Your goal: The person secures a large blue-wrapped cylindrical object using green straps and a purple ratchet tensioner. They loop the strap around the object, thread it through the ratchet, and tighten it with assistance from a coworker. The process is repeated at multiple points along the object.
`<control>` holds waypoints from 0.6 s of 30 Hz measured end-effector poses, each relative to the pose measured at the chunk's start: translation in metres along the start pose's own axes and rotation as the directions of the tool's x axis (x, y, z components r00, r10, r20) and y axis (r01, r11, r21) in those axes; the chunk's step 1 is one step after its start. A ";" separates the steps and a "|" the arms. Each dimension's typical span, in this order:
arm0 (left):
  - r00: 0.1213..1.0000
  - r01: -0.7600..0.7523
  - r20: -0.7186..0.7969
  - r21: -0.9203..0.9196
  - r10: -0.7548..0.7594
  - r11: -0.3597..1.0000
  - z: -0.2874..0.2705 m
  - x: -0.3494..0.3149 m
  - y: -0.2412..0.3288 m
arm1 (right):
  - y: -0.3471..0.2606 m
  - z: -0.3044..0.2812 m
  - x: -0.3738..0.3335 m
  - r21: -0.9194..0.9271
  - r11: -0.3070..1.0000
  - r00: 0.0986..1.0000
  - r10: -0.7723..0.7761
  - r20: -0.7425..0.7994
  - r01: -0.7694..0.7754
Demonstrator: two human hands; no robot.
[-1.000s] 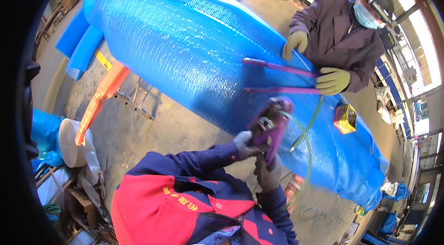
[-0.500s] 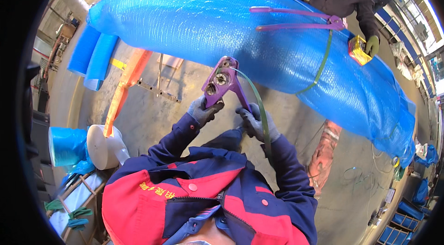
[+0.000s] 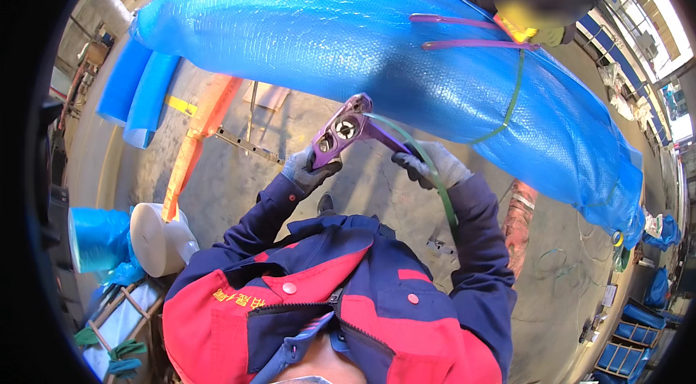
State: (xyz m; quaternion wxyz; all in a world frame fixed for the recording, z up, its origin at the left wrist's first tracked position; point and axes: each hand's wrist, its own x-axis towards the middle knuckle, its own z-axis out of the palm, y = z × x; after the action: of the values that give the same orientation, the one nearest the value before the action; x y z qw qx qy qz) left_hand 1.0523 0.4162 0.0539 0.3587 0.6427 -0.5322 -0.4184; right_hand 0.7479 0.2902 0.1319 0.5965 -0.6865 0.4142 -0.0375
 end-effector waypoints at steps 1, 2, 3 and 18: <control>1.000 -0.008 -0.002 0.003 0.008 1.000 -0.011 0.006 -0.003 | -0.010 -0.003 0.008 -0.006 0.998 0.997 -0.066 0.027 0.066; 1.000 -0.019 -0.007 0.004 0.019 1.000 -0.022 0.014 -0.005 | -0.018 0.000 0.020 0.143 0.987 0.993 -0.089 0.078 0.077; 0.996 -0.089 -0.003 -0.023 0.089 0.996 -0.034 0.022 -0.007 | -0.025 0.005 0.032 0.182 0.982 0.996 -0.058 0.071 0.044; 0.995 -0.020 -0.096 -0.333 -0.013 0.943 -0.149 0.086 -0.023 | -0.103 0.154 0.180 0.467 0.867 0.976 -0.089 -0.198 0.174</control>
State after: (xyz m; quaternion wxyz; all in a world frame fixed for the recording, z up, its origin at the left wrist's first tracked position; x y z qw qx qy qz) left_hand 1.2055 0.3383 0.0781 0.4884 0.5914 -0.4368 -0.4700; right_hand 1.0036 0.2955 0.0958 0.7068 -0.5375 0.3932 -0.2385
